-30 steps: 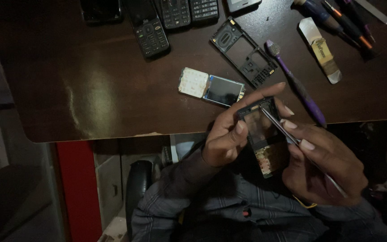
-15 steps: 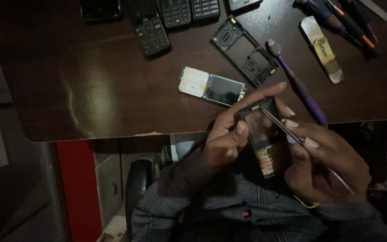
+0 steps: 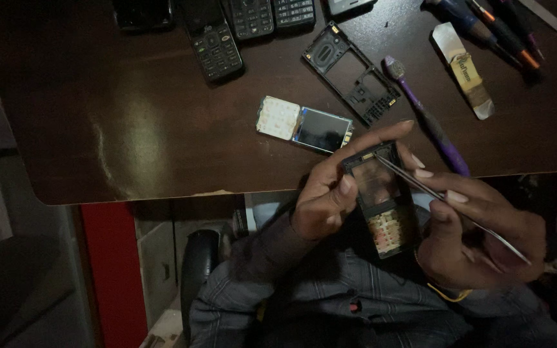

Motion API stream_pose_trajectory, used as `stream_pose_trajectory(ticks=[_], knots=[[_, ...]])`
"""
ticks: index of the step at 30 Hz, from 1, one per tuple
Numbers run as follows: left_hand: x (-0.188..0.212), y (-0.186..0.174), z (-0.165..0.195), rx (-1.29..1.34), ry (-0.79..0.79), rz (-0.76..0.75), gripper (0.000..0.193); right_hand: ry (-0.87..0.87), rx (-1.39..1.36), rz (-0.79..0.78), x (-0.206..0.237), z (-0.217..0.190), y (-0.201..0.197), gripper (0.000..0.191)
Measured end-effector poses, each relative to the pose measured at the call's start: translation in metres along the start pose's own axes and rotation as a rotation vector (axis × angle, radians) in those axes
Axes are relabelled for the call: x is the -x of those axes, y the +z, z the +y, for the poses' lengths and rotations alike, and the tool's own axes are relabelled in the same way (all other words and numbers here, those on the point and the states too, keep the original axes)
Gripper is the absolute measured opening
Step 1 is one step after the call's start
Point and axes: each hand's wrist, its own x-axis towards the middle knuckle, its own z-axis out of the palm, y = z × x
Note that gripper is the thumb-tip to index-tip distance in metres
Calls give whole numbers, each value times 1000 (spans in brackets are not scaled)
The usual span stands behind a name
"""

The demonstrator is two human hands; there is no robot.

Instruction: The person disassembles a feature phone on a workbench, brushing the exposed circuit board with a toothbrush, then uses tweezers to work inside the phone housing and keypad area. They handle the screen, board, and housing parts, reassembling the phone and placing the board back on the bench.

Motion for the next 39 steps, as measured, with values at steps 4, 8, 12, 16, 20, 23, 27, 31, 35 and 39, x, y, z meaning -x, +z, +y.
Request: stream_pose_trajectory(ticks=[4,8,12,16,20,23,27,31,35,39], knots=[[-1,-1,-2,-15,21,0,75,19,-19,15,2,2,-1,19],[2,-2,0,-20,-9,9,77,19,7,34,4,-2,5,19],[0,-3,-1,-41,27,-9,74,13,84,-125,-5,-12,-3,22],[-1,-3,-3,-32,35,-26,71,-94,105,-381,-27,-18,-19,34],[-1,-1,-4,32,12,-41,74,-68,178,-506,-35,-28,-24,51],[-2,1,-2,30,10,-32,74,-149,185,-426,-33,-25,-17,57],[-2,2,1,34,-3,-19,73,-32,133,-406,-27,-26,-23,49],[-2,2,2,33,-15,-8,75,-41,201,-384,-20,-22,-28,41],[-2,2,1,14,-4,-1,76,-111,203,-281,-14,-14,-18,40],[-2,3,-1,18,-1,2,78,-175,167,-246,-15,-9,-12,37]])
